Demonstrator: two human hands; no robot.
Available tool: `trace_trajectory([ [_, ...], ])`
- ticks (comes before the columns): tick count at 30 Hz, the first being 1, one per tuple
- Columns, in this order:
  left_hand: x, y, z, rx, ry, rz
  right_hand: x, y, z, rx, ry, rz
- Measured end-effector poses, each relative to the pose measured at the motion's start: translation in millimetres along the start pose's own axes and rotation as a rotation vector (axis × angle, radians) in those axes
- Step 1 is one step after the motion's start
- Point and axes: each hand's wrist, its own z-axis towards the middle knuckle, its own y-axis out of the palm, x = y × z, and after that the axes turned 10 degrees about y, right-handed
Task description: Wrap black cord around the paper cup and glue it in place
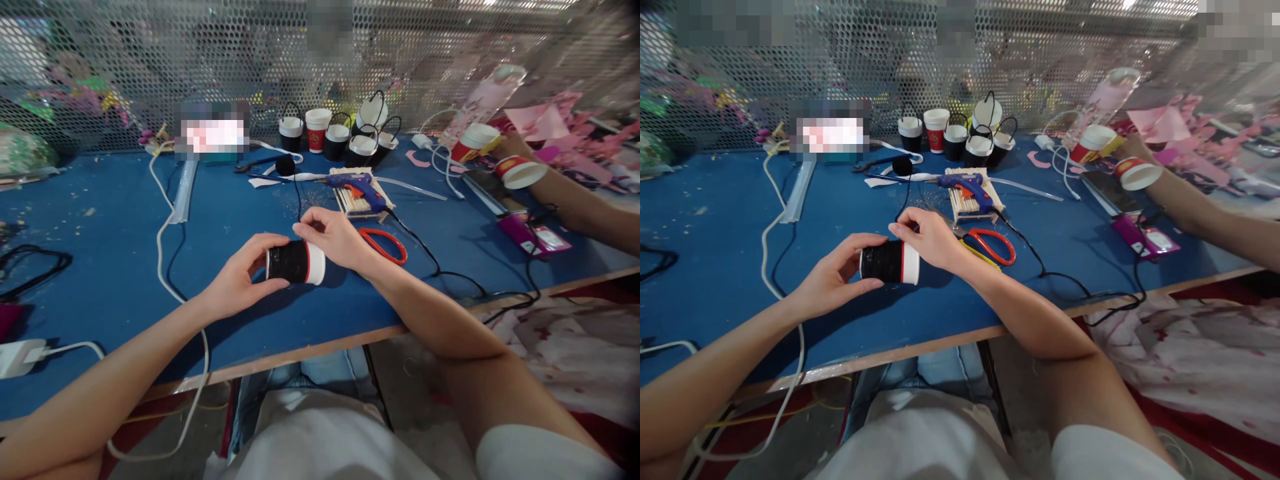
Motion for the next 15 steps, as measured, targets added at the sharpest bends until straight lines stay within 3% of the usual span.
trace_trajectory([
  [9,9.5,0.4,-1.4,-0.174,0.066,0.099,-7.2,0.5,7.5,-0.11,-0.034,0.125],
  [15,10.9,0.9,-1.3,-0.242,0.02,0.157,-3.6,10.2,10.2,-0.248,-0.035,0.017],
])
